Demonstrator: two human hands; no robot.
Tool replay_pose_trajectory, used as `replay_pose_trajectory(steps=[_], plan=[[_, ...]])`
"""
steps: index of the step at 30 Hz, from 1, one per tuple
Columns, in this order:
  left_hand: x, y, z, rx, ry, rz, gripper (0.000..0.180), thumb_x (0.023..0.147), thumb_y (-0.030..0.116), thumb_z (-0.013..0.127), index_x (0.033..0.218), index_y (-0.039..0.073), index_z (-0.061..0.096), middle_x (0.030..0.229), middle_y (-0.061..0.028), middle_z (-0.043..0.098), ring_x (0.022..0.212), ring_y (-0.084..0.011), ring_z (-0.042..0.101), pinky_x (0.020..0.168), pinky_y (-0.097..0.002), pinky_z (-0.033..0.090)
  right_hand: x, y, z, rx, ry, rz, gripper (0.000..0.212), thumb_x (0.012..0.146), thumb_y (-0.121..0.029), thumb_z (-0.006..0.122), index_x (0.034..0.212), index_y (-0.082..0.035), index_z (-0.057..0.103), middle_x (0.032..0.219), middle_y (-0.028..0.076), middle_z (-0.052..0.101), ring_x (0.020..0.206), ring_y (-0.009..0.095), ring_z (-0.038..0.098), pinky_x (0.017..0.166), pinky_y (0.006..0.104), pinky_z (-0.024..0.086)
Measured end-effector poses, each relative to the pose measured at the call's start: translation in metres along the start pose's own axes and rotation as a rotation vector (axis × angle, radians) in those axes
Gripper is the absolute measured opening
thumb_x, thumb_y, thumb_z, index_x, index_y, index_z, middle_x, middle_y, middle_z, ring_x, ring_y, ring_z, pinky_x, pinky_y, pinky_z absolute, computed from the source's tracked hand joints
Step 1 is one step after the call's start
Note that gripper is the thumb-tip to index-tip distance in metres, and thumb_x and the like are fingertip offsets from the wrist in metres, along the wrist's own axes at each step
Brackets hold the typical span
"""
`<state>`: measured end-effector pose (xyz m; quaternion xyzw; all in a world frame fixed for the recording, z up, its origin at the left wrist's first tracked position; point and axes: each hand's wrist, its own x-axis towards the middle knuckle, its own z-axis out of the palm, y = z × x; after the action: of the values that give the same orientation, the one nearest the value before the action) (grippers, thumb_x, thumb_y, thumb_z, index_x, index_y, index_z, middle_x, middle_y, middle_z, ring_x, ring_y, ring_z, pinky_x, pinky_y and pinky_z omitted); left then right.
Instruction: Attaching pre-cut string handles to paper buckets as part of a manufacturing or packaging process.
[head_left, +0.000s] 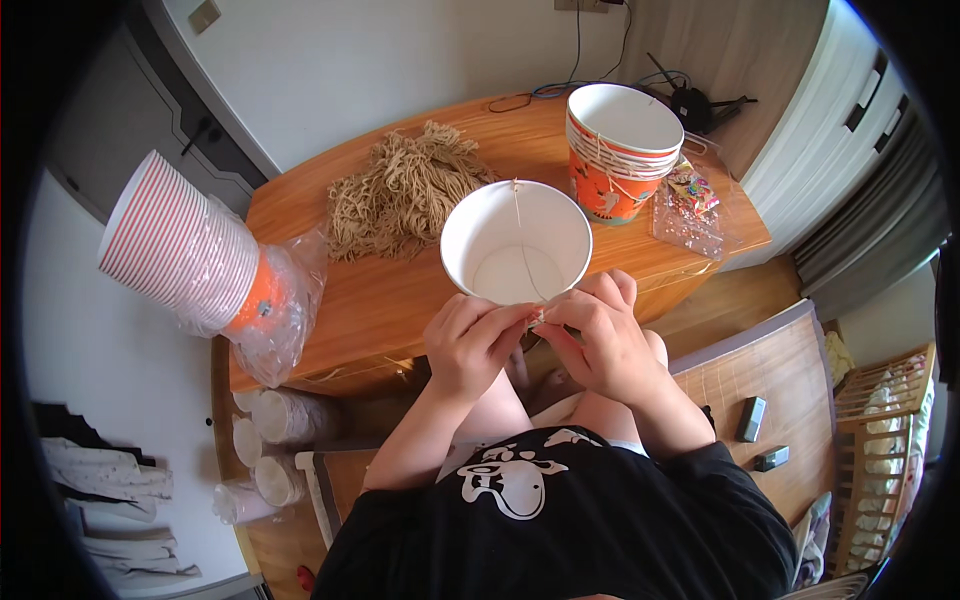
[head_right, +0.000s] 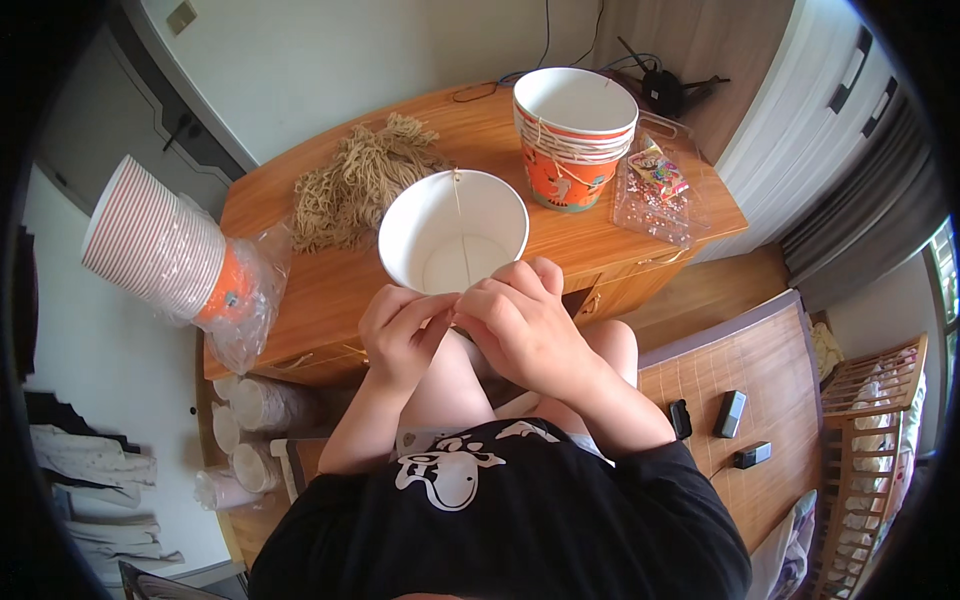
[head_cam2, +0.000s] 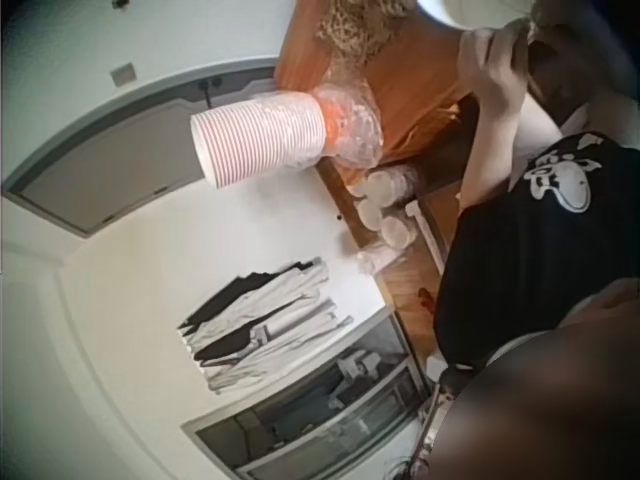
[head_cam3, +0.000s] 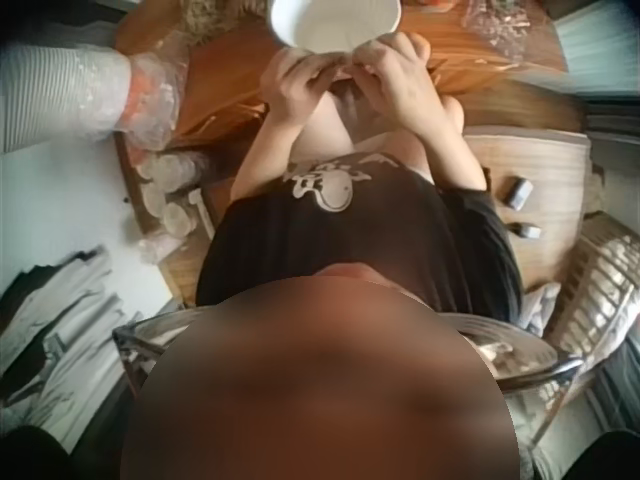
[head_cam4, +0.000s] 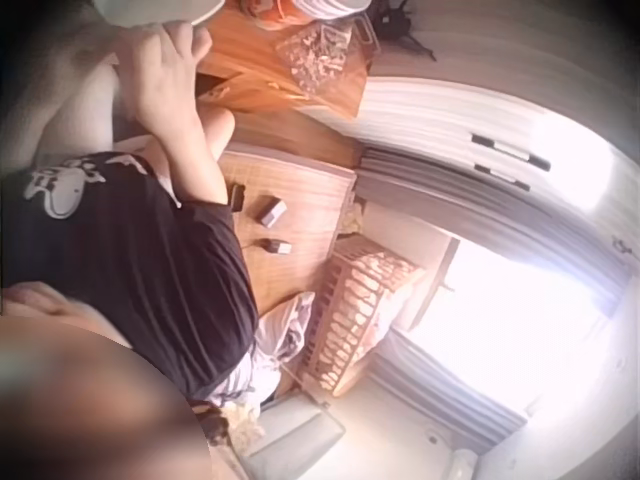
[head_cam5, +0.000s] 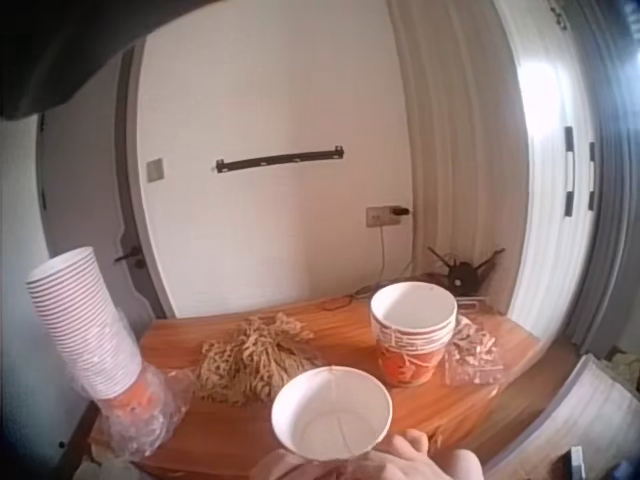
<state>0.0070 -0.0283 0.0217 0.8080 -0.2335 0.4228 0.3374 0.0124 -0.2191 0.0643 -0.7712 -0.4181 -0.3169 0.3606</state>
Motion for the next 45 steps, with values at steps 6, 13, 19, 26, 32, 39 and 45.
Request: replay_pose_trajectory(steps=[6, 13, 19, 26, 32, 39, 45], plan=[[-0.003, -0.007, -0.005, 0.067, 0.015, -0.046, 0.020, 0.074, 0.011, 0.086, 0.092, 0.015, 0.078, 0.077, 0.0010, 0.062, 0.066, -0.0177, 0.062, 0.057, -0.0317, 0.051, -0.005, 0.002, -0.019, 0.041, -0.041, 0.051, 0.041, 0.080, -0.004, 0.081, 0.110, -0.011, 0.054, 0.093, 0.001, 0.067, 0.080, 0.024, 0.058, 0.083, 0.0410, 0.040], [-0.002, -0.011, -0.004, 0.044, 0.013, 0.033, 0.020, 0.074, -0.002, 0.086, 0.088, 0.007, 0.074, 0.093, -0.0070, 0.072, 0.075, -0.0217, 0.069, 0.064, -0.0330, 0.056, -0.012, 0.054, -0.037, -0.347, -0.006, 0.279, 0.027, 0.087, -0.012, 0.072, 0.112, -0.009, 0.062, 0.088, 0.007, 0.065, 0.088, 0.028, 0.062, 0.091, 0.0440, 0.040], [-0.008, -0.030, 0.000, 0.042, -0.005, 0.245, 0.021, 0.076, 0.002, 0.085, 0.089, 0.007, 0.069, 0.103, -0.0069, 0.077, 0.070, -0.0222, 0.070, 0.062, -0.0302, 0.056, -0.032, 0.090, -0.014, -0.171, -0.096, 0.350, 0.042, 0.085, -0.012, 0.074, 0.123, -0.008, 0.056, 0.098, 0.010, 0.070, 0.102, 0.030, 0.063, 0.099, 0.0461, 0.040], [-0.004, -0.021, 0.000, -0.071, -0.120, -0.087, 0.025, 0.086, 0.011, 0.080, 0.108, 0.006, 0.069, 0.100, -0.0078, 0.073, 0.076, -0.0195, 0.069, 0.063, -0.0304, 0.055, -0.059, 0.091, -0.007, 0.019, -0.186, 0.382, 0.078, 0.080, -0.019, 0.078, 0.149, -0.008, 0.043, 0.136, 0.021, 0.059, 0.128, 0.040, 0.053, 0.113, 0.0515, 0.036], [0.027, -0.018, -0.010, 0.008, -0.250, -0.180, 0.009, 0.090, 0.007, 0.075, 0.098, 0.004, 0.071, 0.094, -0.0068, 0.064, 0.070, -0.0157, 0.060, 0.061, -0.0268, 0.049, -0.126, 0.104, -0.023, 0.661, -0.435, 0.541, 0.082, 0.088, -0.026, 0.076, 0.157, -0.007, 0.035, 0.160, 0.018, 0.039, 0.148, 0.033, 0.037, 0.122, 0.0541, 0.025], [0.130, -0.019, 0.017, -0.128, 0.118, 0.055, 0.007, 0.092, -0.001, 0.071, 0.096, 0.001, 0.066, 0.094, -0.0046, 0.059, 0.079, -0.0135, 0.055, 0.067, -0.0251, 0.045, -0.300, 0.109, 0.016, -0.446, -0.450, 0.884, 0.061, 0.086, -0.037, 0.068, 0.141, -0.012, 0.056, 0.156, 0.016, 0.043, 0.145, 0.038, 0.036, 0.114, 0.0630, 0.028], [0.231, -0.007, 0.106, -0.205, 0.049, 0.179, 0.010, 0.097, 0.011, 0.070, 0.101, 0.002, 0.068, 0.099, -0.0057, 0.063, 0.083, -0.0159, 0.061, 0.072, -0.0289, 0.051, -0.327, 0.102, 0.033, -0.405, -0.340, 0.978, 0.051, 0.084, -0.034, 0.064, 0.131, -0.014, 0.065, 0.160, 0.015, 0.039, 0.148, 0.041, 0.030, 0.119, 0.0643, 0.020]])
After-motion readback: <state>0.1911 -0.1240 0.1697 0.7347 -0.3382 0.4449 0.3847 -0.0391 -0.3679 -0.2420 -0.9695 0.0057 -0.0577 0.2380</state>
